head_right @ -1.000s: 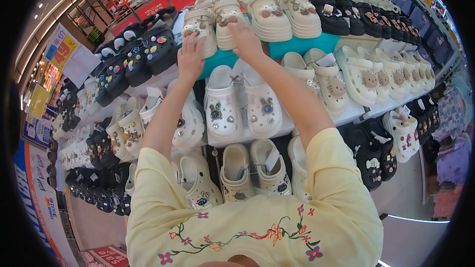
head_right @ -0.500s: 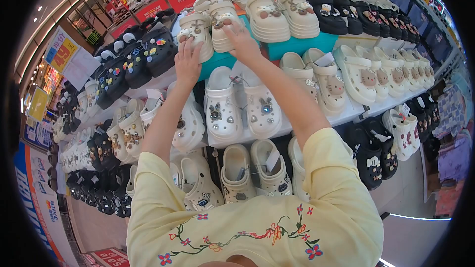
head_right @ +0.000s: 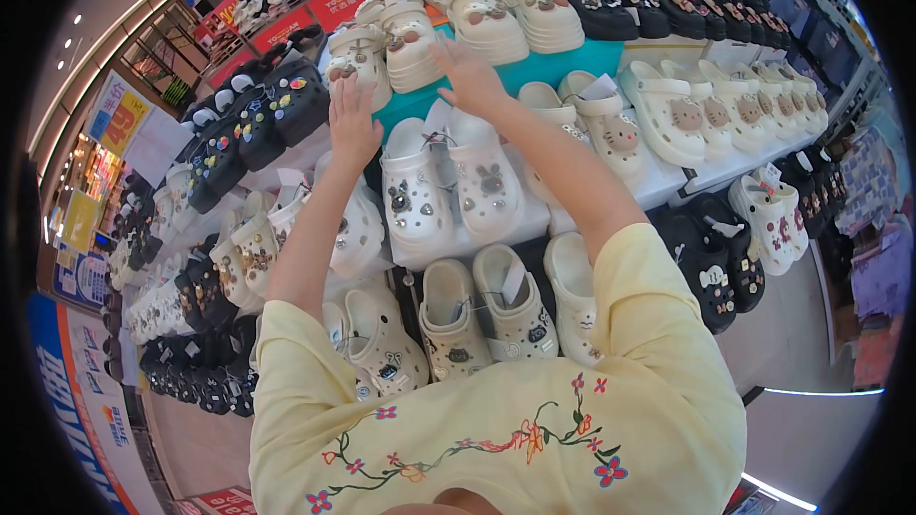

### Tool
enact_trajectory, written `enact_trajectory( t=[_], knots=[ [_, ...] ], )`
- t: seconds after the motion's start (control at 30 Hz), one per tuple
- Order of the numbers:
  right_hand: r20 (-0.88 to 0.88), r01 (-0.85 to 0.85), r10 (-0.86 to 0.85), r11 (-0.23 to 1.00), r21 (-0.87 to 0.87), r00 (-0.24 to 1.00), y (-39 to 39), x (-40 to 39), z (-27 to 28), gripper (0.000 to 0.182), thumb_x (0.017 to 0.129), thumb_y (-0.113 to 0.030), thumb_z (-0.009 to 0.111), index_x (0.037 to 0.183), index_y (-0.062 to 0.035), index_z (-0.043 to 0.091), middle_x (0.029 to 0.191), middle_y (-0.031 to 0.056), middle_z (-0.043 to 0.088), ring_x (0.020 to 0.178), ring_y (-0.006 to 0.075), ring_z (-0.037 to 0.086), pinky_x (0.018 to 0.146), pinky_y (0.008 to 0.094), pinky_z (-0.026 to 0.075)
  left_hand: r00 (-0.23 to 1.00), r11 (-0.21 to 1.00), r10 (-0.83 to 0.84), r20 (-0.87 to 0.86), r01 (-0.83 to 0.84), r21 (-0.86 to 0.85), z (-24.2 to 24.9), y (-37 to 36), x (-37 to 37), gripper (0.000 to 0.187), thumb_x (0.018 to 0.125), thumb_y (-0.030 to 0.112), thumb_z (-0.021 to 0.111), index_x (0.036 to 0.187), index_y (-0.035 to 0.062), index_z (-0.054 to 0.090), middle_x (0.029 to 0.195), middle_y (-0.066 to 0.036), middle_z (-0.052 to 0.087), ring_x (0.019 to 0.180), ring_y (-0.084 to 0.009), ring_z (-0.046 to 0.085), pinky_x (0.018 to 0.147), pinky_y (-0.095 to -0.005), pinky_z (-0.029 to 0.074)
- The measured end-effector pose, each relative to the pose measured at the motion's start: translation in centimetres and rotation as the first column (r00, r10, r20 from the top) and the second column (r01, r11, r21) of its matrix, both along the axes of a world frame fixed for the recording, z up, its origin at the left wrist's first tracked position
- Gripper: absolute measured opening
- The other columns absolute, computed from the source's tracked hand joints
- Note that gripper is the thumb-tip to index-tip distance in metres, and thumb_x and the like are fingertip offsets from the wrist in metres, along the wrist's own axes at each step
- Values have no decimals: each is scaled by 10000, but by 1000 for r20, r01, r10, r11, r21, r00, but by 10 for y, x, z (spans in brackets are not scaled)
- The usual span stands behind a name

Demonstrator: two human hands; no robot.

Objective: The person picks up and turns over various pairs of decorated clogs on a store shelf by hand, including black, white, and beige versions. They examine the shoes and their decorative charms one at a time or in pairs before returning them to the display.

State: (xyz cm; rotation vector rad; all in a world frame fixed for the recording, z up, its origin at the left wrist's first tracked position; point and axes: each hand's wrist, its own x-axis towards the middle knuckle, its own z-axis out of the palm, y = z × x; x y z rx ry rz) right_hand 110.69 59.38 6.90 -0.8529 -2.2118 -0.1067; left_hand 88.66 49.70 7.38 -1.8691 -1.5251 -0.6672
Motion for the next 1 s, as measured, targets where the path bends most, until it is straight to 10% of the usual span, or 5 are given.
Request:
enact_trajectory(
  t=[0.4,1.0],
  knots=[
    [-11,379,-384,906,190,923,38,128,0,900,632,-173,756,1390,-199,271,1400,136,269,1291,391,269,976,525,326,990,991,-130,60,129,33,11,39,115,707,617,158,727,1258,141,430,1346,-120,335,1263,-341,308,971,-470,313],
    [34,184,-193,967,176,981,97,163,-6,848,576,-50,736,1317,-216,359,1336,134,353,1203,437,359,800,420,526,997,997,71,32,-71,14,1,115,194,778,605,63,681,1315,170,380,1269,-118,414,1155,-308,438,835,-433,410]
  ],
)
